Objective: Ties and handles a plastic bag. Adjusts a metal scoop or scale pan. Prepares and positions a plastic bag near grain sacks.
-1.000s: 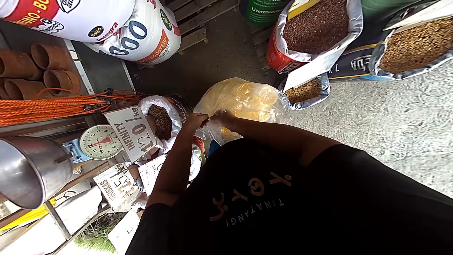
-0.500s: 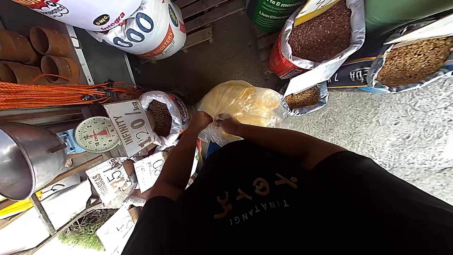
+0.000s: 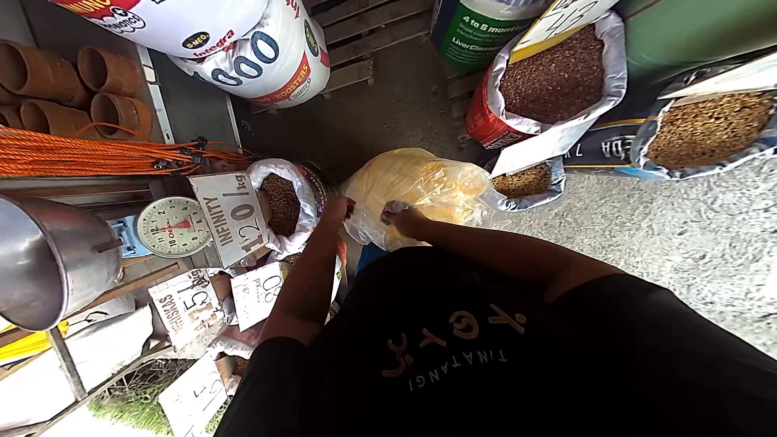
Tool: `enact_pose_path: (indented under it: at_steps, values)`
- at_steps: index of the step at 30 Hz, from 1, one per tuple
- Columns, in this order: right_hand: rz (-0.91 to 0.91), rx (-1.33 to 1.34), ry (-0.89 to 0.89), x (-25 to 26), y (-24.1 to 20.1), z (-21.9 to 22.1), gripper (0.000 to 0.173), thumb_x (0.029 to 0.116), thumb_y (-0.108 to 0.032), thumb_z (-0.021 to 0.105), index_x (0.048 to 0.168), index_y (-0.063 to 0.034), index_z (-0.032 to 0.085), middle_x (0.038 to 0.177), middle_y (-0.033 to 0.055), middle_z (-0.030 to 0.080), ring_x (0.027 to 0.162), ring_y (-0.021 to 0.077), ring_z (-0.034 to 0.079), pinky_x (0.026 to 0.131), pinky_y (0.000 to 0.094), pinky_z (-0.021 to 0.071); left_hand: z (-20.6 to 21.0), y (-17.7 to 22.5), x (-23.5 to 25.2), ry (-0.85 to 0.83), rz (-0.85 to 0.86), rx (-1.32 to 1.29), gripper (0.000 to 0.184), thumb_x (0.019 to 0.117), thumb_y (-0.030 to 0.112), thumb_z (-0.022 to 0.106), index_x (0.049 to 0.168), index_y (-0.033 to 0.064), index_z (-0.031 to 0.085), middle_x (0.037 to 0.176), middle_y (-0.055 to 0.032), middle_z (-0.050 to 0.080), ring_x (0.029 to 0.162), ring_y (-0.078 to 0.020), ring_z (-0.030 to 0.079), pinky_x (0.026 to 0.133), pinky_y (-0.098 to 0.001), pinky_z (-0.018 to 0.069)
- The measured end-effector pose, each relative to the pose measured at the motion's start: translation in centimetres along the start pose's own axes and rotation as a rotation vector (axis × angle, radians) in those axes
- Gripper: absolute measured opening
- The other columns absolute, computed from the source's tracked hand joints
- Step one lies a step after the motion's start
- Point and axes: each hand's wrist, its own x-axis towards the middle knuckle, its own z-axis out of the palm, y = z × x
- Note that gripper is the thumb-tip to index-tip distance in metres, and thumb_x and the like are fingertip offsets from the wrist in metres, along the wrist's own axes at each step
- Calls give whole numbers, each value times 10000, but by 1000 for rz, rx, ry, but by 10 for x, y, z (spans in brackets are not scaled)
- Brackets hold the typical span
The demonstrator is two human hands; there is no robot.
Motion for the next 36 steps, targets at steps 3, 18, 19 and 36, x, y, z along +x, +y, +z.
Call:
enact_pose_path:
  at_steps: [3, 18, 19, 36]
  values:
    - [9, 51, 35, 2, 5, 5, 233, 1070, -115, 503, 1095, 60, 656, 1009, 184, 677, 939, 248, 651, 920, 446, 513, 9, 7, 3, -28, 138, 327, 395, 1061, 328, 549, 1187, -25, 675, 1098, -181, 685, 985, -276, 651, 889, -472, 528]
    - [125, 513, 164, -37, -16, -33, 281, 1100, -213, 487, 1188, 16, 624, 1109, 126, 705, 937, 154, 686, 830, 335, 565, -76, -68, 0, 417, -130, -380, 186, 1038, 148, 581, 1126, -15, 592, 838, -71, 564, 597, -104, 527, 551, -235, 495]
    - [212, 479, 112, -34, -13, -40, 433, 1109, -366, 446, 1250, 12, 603, 1164, 137, 692, 960, 180, 678, 855, 359, 554, -77, -66, -9, 406, -75, -507, 174, 1033, 126, 581, 1141, -11, 583, 839, -70, 575, 604, -105, 542, 568, -241, 512]
    - [-219, -635, -88, -16, -139, 6, 343, 1124, -263, 399, 1172, -25, 641, 1052, 215, 694, 1039, 393, 678, 904, 591, 521, -63, -47, -79, 349, 65, -716, 201, 974, 21, 639, 1174, 9, 646, 850, -52, 627, 610, -82, 546, 570, -226, 495]
